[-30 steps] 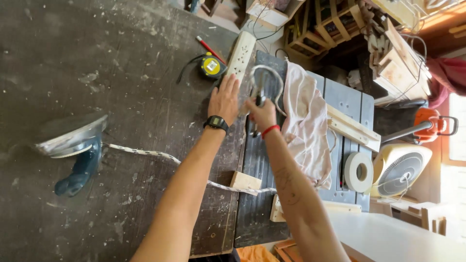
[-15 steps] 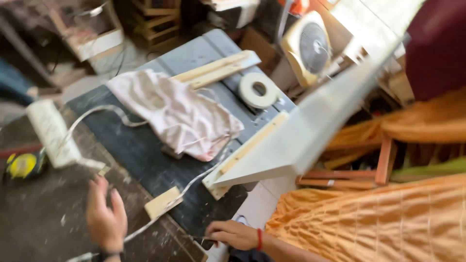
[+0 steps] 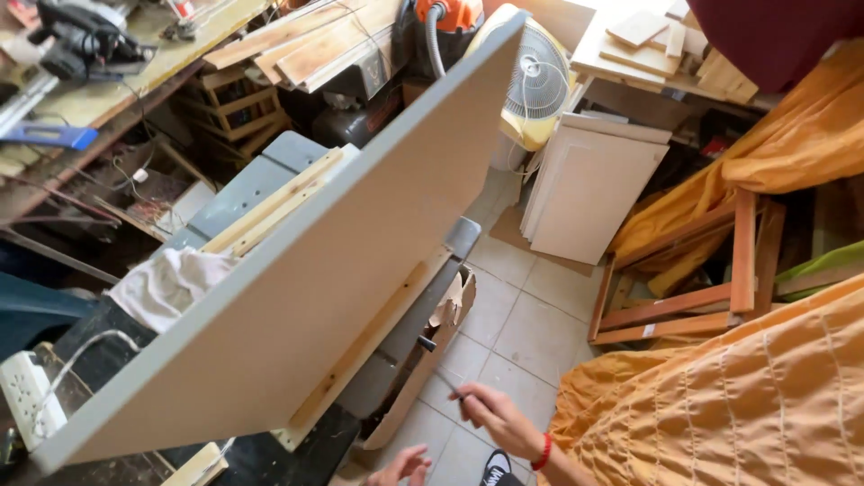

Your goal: Trimming excess edge banding from a melamine board using a utility knife and smoothing the edges with a sanding block.

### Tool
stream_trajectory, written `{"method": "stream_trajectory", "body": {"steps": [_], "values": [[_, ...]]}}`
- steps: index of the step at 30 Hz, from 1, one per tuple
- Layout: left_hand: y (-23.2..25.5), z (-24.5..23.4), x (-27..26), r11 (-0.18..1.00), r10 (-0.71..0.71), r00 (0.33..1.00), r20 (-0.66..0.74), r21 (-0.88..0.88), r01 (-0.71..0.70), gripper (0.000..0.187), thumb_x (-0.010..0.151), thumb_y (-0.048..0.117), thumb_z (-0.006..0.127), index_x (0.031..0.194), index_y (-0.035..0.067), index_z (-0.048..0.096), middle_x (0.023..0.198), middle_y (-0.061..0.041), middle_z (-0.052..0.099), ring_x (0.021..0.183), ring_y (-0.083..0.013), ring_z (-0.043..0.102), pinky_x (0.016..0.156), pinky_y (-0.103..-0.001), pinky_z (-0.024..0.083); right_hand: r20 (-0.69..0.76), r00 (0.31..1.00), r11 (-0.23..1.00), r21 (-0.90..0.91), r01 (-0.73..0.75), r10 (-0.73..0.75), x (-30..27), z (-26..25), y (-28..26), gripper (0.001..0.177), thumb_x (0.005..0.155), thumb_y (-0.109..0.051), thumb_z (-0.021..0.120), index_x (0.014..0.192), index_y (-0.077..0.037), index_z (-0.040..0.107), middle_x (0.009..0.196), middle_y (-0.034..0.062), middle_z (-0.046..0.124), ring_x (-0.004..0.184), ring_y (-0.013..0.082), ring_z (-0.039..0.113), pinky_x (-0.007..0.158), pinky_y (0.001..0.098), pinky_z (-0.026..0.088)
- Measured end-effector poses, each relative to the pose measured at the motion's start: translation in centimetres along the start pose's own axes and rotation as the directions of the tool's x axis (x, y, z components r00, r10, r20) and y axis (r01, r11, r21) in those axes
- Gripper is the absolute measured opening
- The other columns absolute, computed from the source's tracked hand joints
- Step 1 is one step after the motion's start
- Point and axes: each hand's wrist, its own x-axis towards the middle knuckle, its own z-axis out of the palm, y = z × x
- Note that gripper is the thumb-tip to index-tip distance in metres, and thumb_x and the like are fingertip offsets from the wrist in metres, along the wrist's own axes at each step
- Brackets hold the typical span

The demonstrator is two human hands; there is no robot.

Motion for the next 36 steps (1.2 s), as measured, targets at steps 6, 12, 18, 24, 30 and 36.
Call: {"method": "stream_trajectory", "body": {"steps": [6, 12, 18, 24, 30, 36], "values": [[9.0, -0.3, 3.8, 0.94, -0.17, 0.724, 0.669, 0.33, -0.084, 0.061, 0.091, 0.056, 0.048, 0.148, 0.037, 0.036, 0.145, 0.016, 0.052, 0.135, -0.0033, 0.049, 0.113, -0.023, 0.035, -0.26, 0.966, 0.947, 0.313, 0.071, 0.013, -1.8, -10.2, 1.0, 0.033, 0.1, -0.021, 0.045, 0.111, 0.001, 0.067, 0.079, 0.006, 0.059, 0.068, 0.015, 0.053, 0.063, 0.0268, 0.045], [19.1, 1.5, 3.9, 0.854, -0.311, 0.85, 0.425, 0.517, 0.054, 0.051, 0.087, 0.066, 0.044, 0.134, 0.049, 0.052, 0.13, 0.026, 0.061, 0.121, 0.0038, 0.056, 0.098, -0.016, 0.041, -0.304, 0.95, 0.923, 0.383, 0.047, 0.078, 1.8, -15.4, 0.7, 0.034, 0.099, -0.024, 0.047, 0.111, 0.0, 0.067, 0.081, 0.0084, 0.06, 0.067, 0.0165, 0.053, 0.065, 0.0278, 0.045], [19.1, 4.6, 14.8, 0.836, 0.163, 0.783, 0.6, 0.337, -0.433, 0.048, 0.092, 0.04, 0.06, 0.134, 0.019, 0.051, 0.13, -0.001, 0.062, 0.115, -0.0213, 0.06, 0.093, -0.035, 0.045, -0.329, 0.943, 0.934, 0.317, 0.165, -0.054, 7.9, -20.9, 1.5, 0.035, 0.1, -0.023, 0.048, 0.115, 0.002, 0.067, 0.081, 0.0087, 0.061, 0.07, 0.0172, 0.054, 0.068, 0.0281, 0.046], [29.1, 4.2, 22.4, 0.63, 0.647, 0.651, 0.396, 0.202, -0.749, 0.04, 0.094, 0.03, 0.06, 0.129, 0.01, 0.058, 0.124, -0.007, 0.066, 0.107, -0.0272, 0.063, 0.088, -0.039, 0.047, -0.369, 0.907, 0.94, 0.188, 0.286, -0.202, 14.3, -28.1, -0.1, 0.035, 0.1, -0.02, 0.049, 0.122, 0.002, 0.064, 0.089, 0.0096, 0.065, 0.078, 0.0178, 0.06, 0.071, 0.0293, 0.052], [39.4, 1.1, 23.8, 0.553, 0.823, 0.567, 0.028, 0.185, -0.812, 0.032, 0.098, 0.034, 0.054, 0.112, 0.011, 0.071, 0.106, -0.01, 0.074, 0.094, -0.0266, 0.071, 0.078, -0.041, 0.056, -0.354, 0.814, 0.865, 0.028, 0.501, -0.46, 22.8, -33.1, -5.8, 0.032, 0.098, -0.013, 0.052, 0.124, 0.002, 0.063, 0.088, 0.0109, 0.065, 0.075, 0.0191, 0.061, 0.068, 0.0285, 0.055], [50.9, -3.8, 23.5, 0.283, 0.93, 0.092, -0.356, 0.531, -0.799, 0.024, 0.098, 0.034, 0.056, 0.09, 0.019, 0.072, 0.09, 0.008, 0.075, 0.075, -0.0071, 0.072, 0.067, -0.019, 0.055, -0.244, 0.692, 0.673, 0.168, 0.72, -0.679, 32.5, -36.2, -9.2, 0.03, 0.1, -0.019, 0.057, 0.123, 0.0, 0.053, 0.103, 0.0125, 0.063, 0.084, 0.0235, 0.067, 0.076, 0.0343, 0.058]]}}
